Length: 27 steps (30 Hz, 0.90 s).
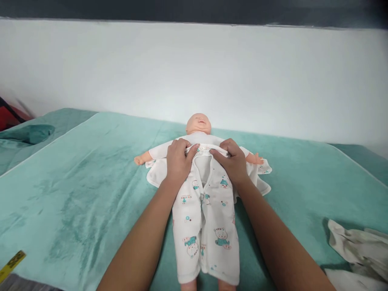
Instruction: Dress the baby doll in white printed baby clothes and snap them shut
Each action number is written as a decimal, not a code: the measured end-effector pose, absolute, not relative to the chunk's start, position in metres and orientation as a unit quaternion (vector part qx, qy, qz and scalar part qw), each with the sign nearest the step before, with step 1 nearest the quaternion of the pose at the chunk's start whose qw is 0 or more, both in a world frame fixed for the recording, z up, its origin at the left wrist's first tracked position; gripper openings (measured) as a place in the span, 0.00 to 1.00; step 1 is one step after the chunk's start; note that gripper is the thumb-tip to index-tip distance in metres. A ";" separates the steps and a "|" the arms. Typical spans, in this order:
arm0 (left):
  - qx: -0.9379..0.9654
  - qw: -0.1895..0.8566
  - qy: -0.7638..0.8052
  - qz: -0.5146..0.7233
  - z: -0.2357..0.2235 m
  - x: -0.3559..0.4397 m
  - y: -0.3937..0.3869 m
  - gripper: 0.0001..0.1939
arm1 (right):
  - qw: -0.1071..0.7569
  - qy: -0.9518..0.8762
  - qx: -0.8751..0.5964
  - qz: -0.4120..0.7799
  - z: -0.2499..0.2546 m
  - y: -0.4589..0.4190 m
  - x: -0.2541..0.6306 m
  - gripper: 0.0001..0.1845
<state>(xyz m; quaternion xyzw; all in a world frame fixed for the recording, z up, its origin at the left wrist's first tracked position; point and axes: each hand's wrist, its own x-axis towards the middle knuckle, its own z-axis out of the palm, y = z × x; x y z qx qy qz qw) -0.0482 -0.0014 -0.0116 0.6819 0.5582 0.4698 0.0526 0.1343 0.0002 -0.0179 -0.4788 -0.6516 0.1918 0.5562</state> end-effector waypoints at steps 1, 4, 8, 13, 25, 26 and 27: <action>0.682 0.050 0.559 0.468 -0.012 -0.049 -0.002 0.16 | 0.554 -0.644 -0.486 0.206 -0.018 -0.003 0.135 0.20; 0.682 0.063 0.569 0.455 -0.014 -0.053 -0.005 0.19 | 0.529 -0.627 -0.517 0.246 -0.021 -0.010 0.140 0.25; 0.684 0.129 0.582 0.420 -0.019 -0.067 -0.021 0.20 | 0.471 -0.636 -0.541 0.285 -0.028 -0.022 0.154 0.28; 0.712 0.252 0.573 0.318 -0.024 -0.094 -0.056 0.19 | 0.355 -0.698 -0.529 0.326 -0.037 -0.051 0.175 0.22; 0.719 0.200 0.579 0.328 -0.038 -0.092 -0.106 0.12 | 0.420 -0.646 -0.601 0.213 -0.054 -0.112 0.163 0.21; 0.714 0.201 0.582 0.334 -0.035 -0.092 -0.111 0.13 | 0.425 -0.638 -0.604 0.219 -0.055 -0.116 0.160 0.21; 0.711 0.208 0.581 0.337 -0.031 -0.092 -0.116 0.14 | 0.427 -0.633 -0.604 0.228 -0.054 -0.119 0.158 0.20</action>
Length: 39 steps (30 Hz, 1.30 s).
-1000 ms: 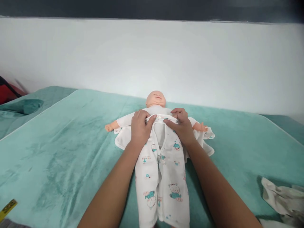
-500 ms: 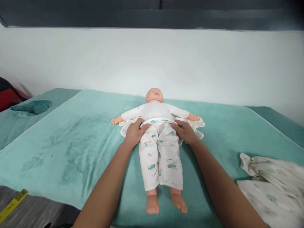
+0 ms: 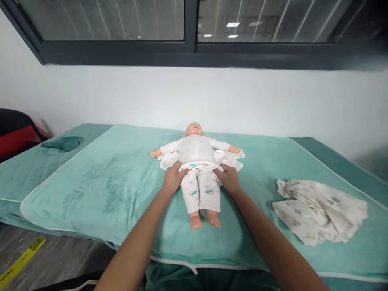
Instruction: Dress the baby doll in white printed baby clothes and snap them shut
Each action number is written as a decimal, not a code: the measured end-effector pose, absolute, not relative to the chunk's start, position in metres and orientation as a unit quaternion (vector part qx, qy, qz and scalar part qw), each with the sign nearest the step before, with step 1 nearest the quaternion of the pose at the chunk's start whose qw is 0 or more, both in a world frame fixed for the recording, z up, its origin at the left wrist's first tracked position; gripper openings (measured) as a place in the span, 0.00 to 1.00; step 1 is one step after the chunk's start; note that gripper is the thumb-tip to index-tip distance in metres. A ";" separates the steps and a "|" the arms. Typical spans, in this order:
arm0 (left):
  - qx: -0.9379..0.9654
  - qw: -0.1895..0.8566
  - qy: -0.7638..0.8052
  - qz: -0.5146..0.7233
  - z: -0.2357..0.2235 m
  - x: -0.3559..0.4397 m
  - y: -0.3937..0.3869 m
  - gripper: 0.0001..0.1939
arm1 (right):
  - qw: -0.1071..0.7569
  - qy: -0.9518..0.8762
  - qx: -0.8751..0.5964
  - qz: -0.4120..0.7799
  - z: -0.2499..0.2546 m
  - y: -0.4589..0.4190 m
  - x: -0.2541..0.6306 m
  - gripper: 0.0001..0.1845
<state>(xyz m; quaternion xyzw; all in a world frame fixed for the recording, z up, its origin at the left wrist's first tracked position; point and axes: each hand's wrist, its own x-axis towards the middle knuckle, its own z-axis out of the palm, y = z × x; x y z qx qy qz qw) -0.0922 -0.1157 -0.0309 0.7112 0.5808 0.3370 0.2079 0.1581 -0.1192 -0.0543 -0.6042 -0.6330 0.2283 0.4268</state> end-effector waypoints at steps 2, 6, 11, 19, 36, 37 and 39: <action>0.715 0.256 0.563 0.327 -0.021 -0.098 -0.127 0.17 | 0.422 -0.636 -0.594 0.254 -0.051 -0.126 0.156 0.18; 0.746 0.370 0.483 0.269 -0.004 -0.115 -0.148 0.29 | 0.374 -0.676 -0.544 0.328 -0.039 -0.140 0.160 0.20; 0.778 0.274 0.513 0.237 0.003 -0.115 -0.162 0.09 | 0.307 -0.680 -0.518 0.418 -0.036 -0.154 0.162 0.22; 0.781 0.278 0.502 0.248 0.014 -0.118 -0.186 0.25 | 0.343 -0.691 -0.507 0.385 -0.031 -0.182 0.161 0.26; 0.841 0.134 0.460 0.251 -0.041 -0.095 -0.243 0.60 | 0.387 -0.736 -0.501 0.237 -0.074 -0.240 0.135 0.64; 0.839 0.126 0.461 0.260 -0.042 -0.094 -0.243 0.58 | 0.391 -0.727 -0.509 0.247 -0.072 -0.241 0.135 0.60; 0.833 0.123 0.466 0.270 -0.043 -0.092 -0.244 0.55 | 0.387 -0.709 -0.525 0.269 -0.068 -0.244 0.136 0.56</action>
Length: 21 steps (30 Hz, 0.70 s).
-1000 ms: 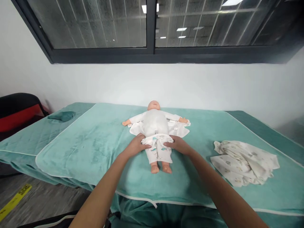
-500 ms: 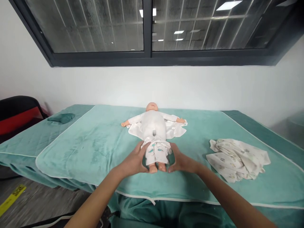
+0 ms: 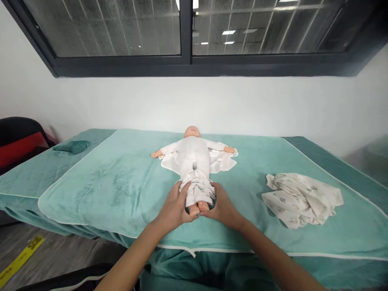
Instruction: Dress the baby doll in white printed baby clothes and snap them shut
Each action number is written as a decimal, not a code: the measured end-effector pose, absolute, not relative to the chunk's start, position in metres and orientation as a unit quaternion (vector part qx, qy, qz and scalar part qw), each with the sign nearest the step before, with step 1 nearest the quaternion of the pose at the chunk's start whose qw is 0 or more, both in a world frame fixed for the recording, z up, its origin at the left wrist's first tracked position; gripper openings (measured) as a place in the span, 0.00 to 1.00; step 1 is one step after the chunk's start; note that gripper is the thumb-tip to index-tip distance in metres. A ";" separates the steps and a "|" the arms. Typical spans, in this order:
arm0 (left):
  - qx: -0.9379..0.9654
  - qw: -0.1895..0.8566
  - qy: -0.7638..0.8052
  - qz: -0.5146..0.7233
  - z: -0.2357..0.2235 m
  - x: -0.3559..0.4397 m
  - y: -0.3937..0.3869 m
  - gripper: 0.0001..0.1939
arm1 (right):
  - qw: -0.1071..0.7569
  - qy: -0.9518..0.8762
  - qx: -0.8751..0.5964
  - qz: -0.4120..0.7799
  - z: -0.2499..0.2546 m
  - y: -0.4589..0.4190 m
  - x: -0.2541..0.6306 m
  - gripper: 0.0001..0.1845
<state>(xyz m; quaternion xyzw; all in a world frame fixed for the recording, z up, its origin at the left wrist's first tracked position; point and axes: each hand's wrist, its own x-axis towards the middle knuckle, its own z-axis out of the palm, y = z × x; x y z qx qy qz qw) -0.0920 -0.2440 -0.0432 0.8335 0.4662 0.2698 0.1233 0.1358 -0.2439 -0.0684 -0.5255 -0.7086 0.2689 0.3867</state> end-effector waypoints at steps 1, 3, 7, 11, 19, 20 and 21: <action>0.832 0.127 0.468 0.270 -0.043 -0.091 -0.244 0.54 | 0.383 -0.701 -0.533 0.279 -0.067 -0.245 0.136 0.55; 0.828 0.137 0.473 0.269 -0.043 -0.091 -0.243 0.53 | 0.376 -0.692 -0.542 0.293 -0.067 -0.245 0.138 0.55; 0.814 0.165 0.481 0.280 -0.041 -0.094 -0.239 0.47 | 0.368 -0.690 -0.543 0.307 -0.069 -0.243 0.140 0.51; 0.813 0.196 0.486 0.254 -0.041 -0.096 -0.239 0.60 | 0.356 -0.693 -0.555 0.293 -0.071 -0.243 0.138 0.49; 0.812 0.135 0.479 0.306 -0.054 -0.086 -0.247 0.52 | 0.357 -0.700 -0.554 0.274 -0.066 -0.246 0.133 0.39; 0.811 0.136 0.478 0.309 -0.054 -0.085 -0.247 0.51 | 0.358 -0.699 -0.554 0.277 -0.066 -0.246 0.134 0.38; 0.810 0.141 0.478 0.310 -0.052 -0.085 -0.248 0.50 | 0.359 -0.696 -0.555 0.281 -0.066 -0.246 0.134 0.36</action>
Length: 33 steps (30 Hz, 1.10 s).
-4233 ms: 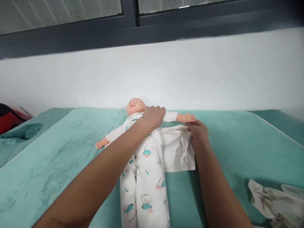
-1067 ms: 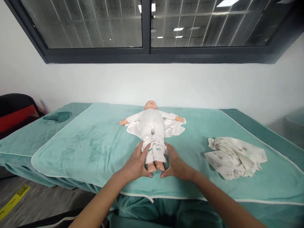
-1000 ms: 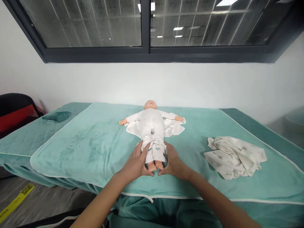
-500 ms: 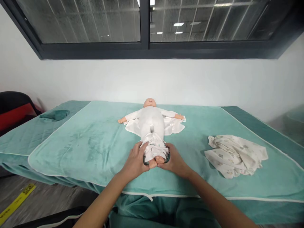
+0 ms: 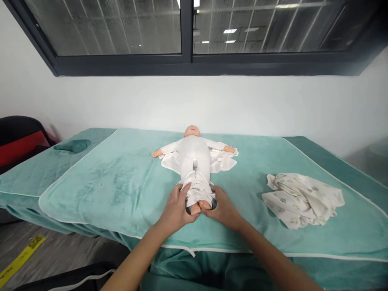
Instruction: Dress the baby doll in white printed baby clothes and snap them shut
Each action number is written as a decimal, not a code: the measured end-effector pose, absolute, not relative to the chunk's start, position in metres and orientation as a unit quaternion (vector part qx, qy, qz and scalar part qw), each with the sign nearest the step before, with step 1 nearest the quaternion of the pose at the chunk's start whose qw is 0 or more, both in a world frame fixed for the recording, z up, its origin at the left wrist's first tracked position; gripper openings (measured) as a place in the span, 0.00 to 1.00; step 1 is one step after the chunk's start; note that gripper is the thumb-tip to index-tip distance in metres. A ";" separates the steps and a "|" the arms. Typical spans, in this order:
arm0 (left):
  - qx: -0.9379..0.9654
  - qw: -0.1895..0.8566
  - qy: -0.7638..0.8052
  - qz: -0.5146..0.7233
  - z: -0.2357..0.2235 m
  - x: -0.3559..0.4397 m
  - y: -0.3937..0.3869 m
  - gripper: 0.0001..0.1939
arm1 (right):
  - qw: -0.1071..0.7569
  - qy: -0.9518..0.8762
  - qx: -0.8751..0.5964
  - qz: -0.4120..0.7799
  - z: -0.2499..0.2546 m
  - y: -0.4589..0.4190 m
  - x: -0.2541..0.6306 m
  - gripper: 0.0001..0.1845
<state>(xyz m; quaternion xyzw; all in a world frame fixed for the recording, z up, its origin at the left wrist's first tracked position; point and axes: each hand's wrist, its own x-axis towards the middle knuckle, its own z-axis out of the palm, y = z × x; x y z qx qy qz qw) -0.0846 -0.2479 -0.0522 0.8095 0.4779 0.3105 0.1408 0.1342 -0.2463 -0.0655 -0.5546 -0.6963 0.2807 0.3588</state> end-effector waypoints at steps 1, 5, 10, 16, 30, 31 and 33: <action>0.808 0.150 0.478 0.311 -0.050 -0.084 -0.249 0.48 | 0.359 -0.694 -0.554 0.286 -0.065 -0.247 0.135 0.34; 0.783 0.217 0.484 0.325 -0.041 -0.082 -0.255 0.41 | 0.355 -0.675 -0.567 0.313 -0.060 -0.253 0.135 0.28; 0.718 0.324 0.502 0.355 -0.030 -0.079 -0.268 0.29 | 0.340 -0.620 -0.560 0.432 -0.039 -0.265 0.138 0.22; 0.642 0.445 0.524 0.340 0.007 -0.075 -0.279 0.25 | 0.326 -0.505 -0.432 0.672 -0.005 -0.274 0.146 0.22; 0.769 0.434 0.442 0.159 0.122 -0.094 -0.260 0.20 | 0.249 -0.612 -0.368 0.654 0.088 -0.237 0.174 0.19; 0.792 0.419 0.424 0.129 0.133 -0.095 -0.253 0.20 | 0.238 -0.660 -0.373 0.608 0.099 -0.230 0.177 0.19; 0.828 0.381 0.404 0.083 0.153 -0.096 -0.240 0.20 | 0.178 -0.758 -0.398 0.485 0.120 -0.217 0.181 0.18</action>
